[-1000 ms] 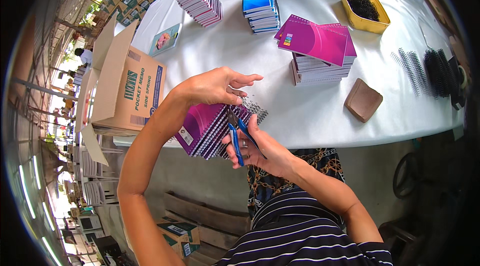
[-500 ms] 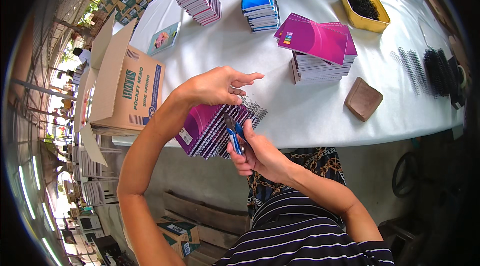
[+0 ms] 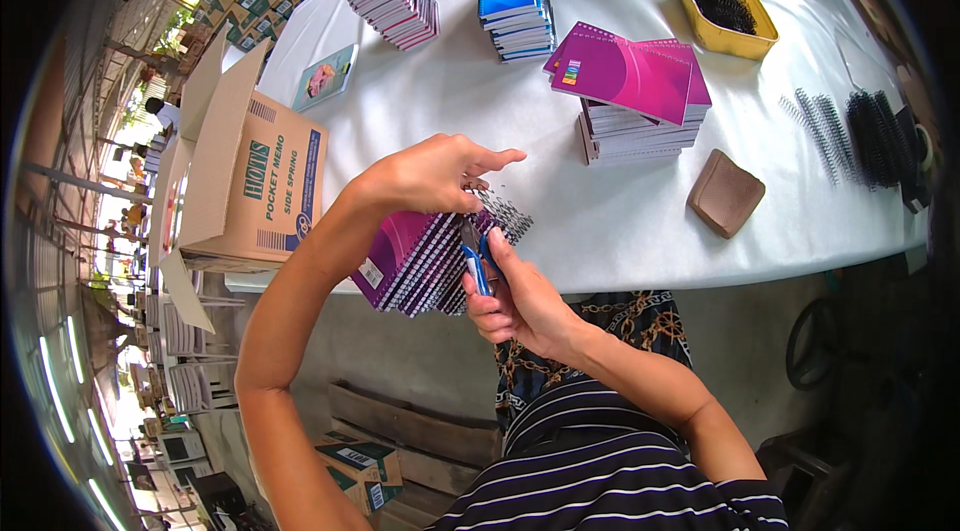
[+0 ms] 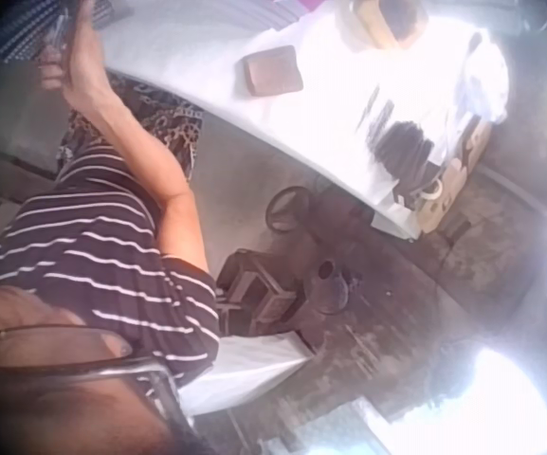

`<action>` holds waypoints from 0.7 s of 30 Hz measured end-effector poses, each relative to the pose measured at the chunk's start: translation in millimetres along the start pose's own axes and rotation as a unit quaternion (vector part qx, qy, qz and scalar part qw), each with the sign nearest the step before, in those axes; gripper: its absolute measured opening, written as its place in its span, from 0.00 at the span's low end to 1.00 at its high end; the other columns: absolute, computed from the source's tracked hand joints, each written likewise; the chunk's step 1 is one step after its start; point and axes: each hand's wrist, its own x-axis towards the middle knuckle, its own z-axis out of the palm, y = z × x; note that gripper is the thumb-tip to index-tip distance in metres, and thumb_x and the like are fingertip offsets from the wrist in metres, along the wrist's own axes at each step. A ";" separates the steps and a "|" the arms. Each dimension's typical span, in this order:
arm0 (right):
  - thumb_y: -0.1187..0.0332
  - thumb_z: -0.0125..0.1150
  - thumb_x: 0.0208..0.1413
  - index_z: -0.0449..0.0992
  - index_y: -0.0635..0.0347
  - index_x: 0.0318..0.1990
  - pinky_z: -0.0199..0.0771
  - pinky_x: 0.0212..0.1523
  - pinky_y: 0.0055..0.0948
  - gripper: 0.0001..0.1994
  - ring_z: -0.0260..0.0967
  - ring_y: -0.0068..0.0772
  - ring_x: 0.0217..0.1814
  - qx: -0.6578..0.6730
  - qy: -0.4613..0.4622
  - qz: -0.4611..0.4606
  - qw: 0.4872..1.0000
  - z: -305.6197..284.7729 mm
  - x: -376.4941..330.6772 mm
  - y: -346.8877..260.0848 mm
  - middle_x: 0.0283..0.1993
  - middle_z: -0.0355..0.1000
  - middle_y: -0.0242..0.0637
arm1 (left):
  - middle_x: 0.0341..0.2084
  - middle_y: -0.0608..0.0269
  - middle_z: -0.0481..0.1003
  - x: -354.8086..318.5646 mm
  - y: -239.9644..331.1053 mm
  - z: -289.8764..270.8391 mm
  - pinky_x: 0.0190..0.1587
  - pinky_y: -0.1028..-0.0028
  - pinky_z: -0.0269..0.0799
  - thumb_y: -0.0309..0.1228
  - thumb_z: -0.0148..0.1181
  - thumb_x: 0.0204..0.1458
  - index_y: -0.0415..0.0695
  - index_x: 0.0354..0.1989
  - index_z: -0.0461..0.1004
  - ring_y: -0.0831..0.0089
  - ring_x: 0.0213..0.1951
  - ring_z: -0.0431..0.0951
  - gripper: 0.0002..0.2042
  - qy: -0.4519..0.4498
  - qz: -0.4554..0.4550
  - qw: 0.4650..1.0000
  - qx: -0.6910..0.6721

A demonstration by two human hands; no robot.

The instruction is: The person uses wire cutters to trim the excess spiral binding from notebooks, placing the trimmed pieces in a container and stacking the finished notebooks on a table.

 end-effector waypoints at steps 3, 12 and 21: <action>0.33 0.28 0.63 0.72 0.58 0.41 0.71 0.29 0.33 0.36 0.63 0.26 0.23 -0.023 -0.005 -0.019 1.000 -3.9 -1.8 2.7 0.26 0.66 0.30 | 0.68 0.57 0.60 0.9 -0.7 0.4 0.65 0.63 0.66 0.10 0.57 0.47 0.40 0.66 0.60 0.59 0.65 0.63 0.34 -0.005 -0.009 1.000 -0.007; 0.33 0.28 0.63 0.72 0.60 0.41 0.76 0.35 0.36 0.37 0.67 0.27 0.26 -0.044 0.042 -0.040 0.997 3.7 -7.0 -4.1 0.28 0.68 0.32 | 0.67 0.59 0.60 6.6 -7.2 -1.8 0.65 0.62 0.66 0.10 0.58 0.47 0.39 0.66 0.61 0.58 0.65 0.65 0.34 -0.024 -0.018 0.999 -0.018; 0.32 0.29 0.63 0.71 0.60 0.40 0.71 0.29 0.31 0.36 0.64 0.25 0.25 -0.046 0.034 -0.015 0.998 -5.0 -9.2 2.2 0.27 0.66 0.30 | 0.52 0.39 0.74 13.7 13.5 -0.7 0.56 0.64 0.74 0.19 0.62 0.46 0.46 0.68 0.59 0.53 0.52 0.78 0.37 -0.063 -0.025 0.986 0.151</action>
